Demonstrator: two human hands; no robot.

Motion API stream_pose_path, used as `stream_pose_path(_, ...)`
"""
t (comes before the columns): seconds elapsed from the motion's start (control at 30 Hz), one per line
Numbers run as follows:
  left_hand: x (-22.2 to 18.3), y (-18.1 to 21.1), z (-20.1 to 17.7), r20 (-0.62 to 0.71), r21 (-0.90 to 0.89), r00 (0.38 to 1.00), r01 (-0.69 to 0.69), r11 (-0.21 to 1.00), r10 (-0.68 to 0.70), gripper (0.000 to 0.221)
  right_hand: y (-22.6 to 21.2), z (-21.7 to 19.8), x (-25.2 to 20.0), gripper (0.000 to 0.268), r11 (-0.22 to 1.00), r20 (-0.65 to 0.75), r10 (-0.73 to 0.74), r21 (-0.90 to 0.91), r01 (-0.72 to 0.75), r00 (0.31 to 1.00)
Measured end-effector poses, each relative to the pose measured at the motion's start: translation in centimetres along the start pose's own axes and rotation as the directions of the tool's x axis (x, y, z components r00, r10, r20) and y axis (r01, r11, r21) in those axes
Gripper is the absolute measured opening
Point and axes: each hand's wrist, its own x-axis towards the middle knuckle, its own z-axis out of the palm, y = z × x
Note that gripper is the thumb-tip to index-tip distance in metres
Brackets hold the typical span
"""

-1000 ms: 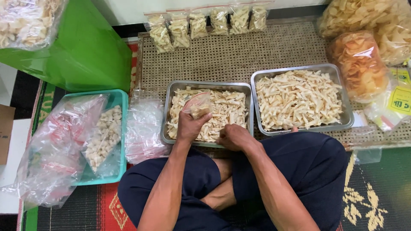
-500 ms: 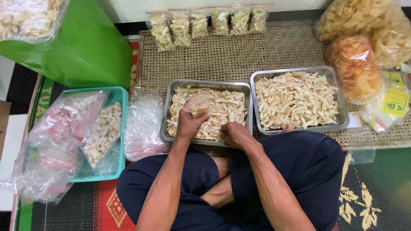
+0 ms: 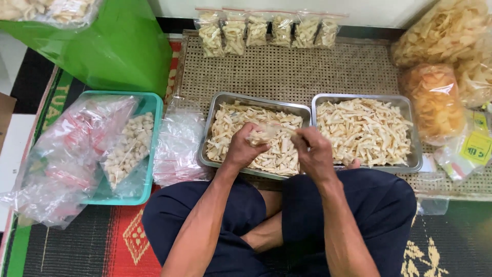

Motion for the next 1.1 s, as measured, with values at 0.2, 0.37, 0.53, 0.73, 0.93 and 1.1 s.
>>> stream_pose_path(0.2, -0.1, -0.1, -0.3, 0.056, 0.069, 0.998, 0.034, 0.997, -0.038, 0.047, -5.9, -3.6, 4.1, 0.009, 0.773, 0.261, -0.315, -0.488, 0.406, 0.913)
stream_pose_path(0.37, -1.0, 1.1, -0.8, 0.076, 0.098, 0.996, 0.043, 0.994, -0.050, 0.045, -7.7, -3.2, 5.5, 0.020, 0.640, 0.531, -0.147, -0.592, 0.489, 0.834)
stream_pose_path(0.53, -1.3, 1.6, -0.7, 0.132, 0.220, 0.988, 0.046, 0.974, -0.077, 0.044, -10.8, -1.9, 6.2, 0.024, 0.527, 0.687, 0.018, -0.624, 0.577, 0.726)
stream_pose_path(0.73, -1.3, 1.6, -1.0, 0.168, 0.235, 0.981, 0.052, 0.971, -0.093, 0.045, -12.9, -1.5, 6.6, 0.018, 0.649, 0.725, -0.007, -0.520, 0.555, 0.689)
stream_pose_path(0.93, -1.2, 1.5, -0.9, 0.169, 0.102, 0.985, 0.027, 0.994, -0.044, 0.048, -14.8, -2.8, 7.4, 0.024, 0.873, 0.700, 0.054, -0.380, 0.307, 0.712)
stream_pose_path(1.1, -2.7, 6.5, -1.2, 0.189, -0.193, 0.982, 0.041, 0.980, -0.004, 0.051, -15.6, -4.4, 7.6, 0.023, 0.856, 0.680, 0.024, -0.392, 0.336, 0.733)
